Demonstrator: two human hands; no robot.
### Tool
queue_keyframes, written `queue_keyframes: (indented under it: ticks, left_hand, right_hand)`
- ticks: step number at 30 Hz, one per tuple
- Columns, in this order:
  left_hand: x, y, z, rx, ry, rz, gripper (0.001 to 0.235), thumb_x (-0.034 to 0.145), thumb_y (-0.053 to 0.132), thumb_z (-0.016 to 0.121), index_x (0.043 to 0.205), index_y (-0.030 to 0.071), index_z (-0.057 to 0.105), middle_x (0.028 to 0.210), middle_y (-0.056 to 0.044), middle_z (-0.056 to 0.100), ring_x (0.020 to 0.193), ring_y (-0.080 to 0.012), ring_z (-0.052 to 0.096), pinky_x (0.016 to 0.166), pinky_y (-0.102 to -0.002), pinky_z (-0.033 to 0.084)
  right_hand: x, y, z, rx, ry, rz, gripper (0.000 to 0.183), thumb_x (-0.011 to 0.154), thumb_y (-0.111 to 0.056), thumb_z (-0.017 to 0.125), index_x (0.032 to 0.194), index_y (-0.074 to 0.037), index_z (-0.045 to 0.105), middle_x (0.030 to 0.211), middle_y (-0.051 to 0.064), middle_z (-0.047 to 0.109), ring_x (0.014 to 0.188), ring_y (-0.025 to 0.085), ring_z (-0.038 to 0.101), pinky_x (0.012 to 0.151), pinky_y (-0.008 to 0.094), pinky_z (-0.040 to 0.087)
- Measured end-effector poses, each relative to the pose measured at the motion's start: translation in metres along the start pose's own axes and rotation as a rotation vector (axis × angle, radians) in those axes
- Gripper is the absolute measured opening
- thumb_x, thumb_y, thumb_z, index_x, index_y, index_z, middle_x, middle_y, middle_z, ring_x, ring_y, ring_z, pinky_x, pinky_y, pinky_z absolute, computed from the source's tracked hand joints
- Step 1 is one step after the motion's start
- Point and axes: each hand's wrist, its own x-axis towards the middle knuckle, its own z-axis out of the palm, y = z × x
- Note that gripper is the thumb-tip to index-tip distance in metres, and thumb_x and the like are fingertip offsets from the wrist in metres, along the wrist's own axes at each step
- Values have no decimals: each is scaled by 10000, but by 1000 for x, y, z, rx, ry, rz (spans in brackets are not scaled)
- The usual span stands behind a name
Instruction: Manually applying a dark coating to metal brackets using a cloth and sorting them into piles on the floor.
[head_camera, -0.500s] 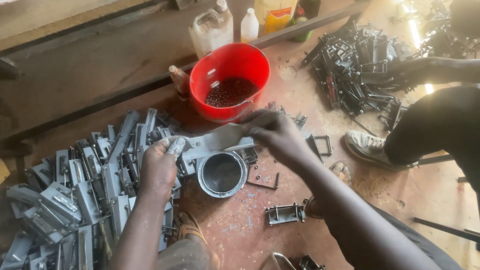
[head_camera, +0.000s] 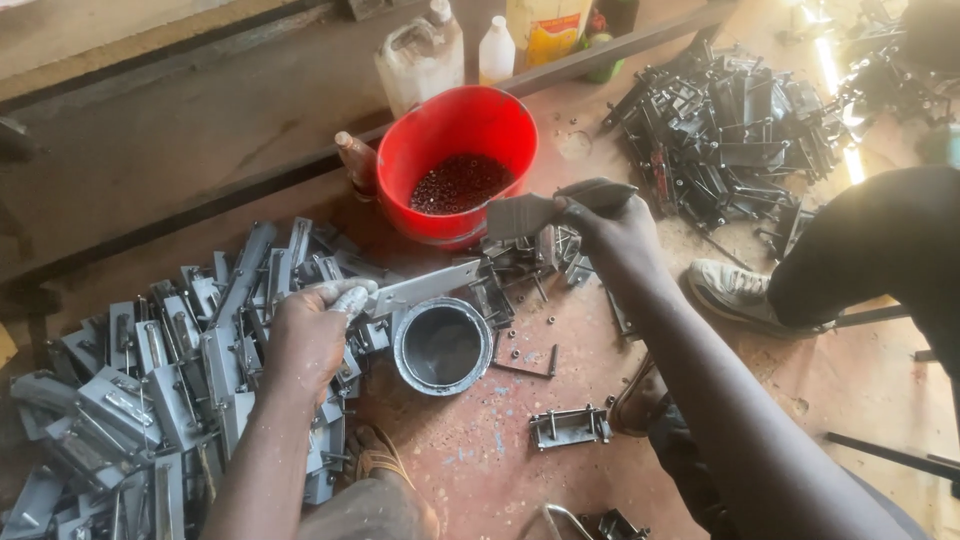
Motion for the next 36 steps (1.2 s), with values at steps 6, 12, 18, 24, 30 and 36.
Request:
queue_keyframes:
  ticks: [6,12,18,24,30,36]
  left_hand:
    - [-13,31,6,170,-69,0,214,986,135,652,1140,108,797,1063,-114,769,1026,-255,723,887,-439,550]
    - [0,7,13,523,24,256,247,964,58,615,1112,142,794,976,-129,783,979,-318,745,822,-449,598]
    - [7,-6,4,782,166,374,284,1016,-12,544,1089,99,795,955,-121,727,980,-266,694,829,-363,584]
    - [-9,18,4,616,117,305,200,1003,-35,588,1082,-3,770,1033,-171,697,924,-307,683,742,-375,592]
    - [-11,17,-10,383,26,74,211,988,9,624,1103,88,781,1020,-133,744,947,-283,711,761,-404,554]
    - [3,15,7,204,2,161,187,1004,-12,621,1104,49,767,1043,-192,752,939,-314,711,833,-421,566]
  right_hand:
    - [5,2,-3,60,24,-4,398,855,-329,799,1085,-8,755,839,140,719,587,149,551,595,303,459]
    - [-9,-16,2,234,41,65,281,867,-225,765,990,27,755,718,111,691,456,84,474,456,217,381]
    - [-9,-10,9,330,20,86,239,874,-183,748,979,32,743,743,126,709,451,59,448,430,185,354]
    - [6,23,10,376,-13,113,280,876,-198,769,1016,38,711,768,144,715,459,92,454,427,204,385]
    - [-17,2,27,516,-93,294,261,900,-126,745,1025,93,677,786,161,662,454,92,449,409,221,383]
    - [-18,9,53,782,-218,351,276,910,-148,744,1039,72,640,835,177,671,520,82,491,446,200,378]
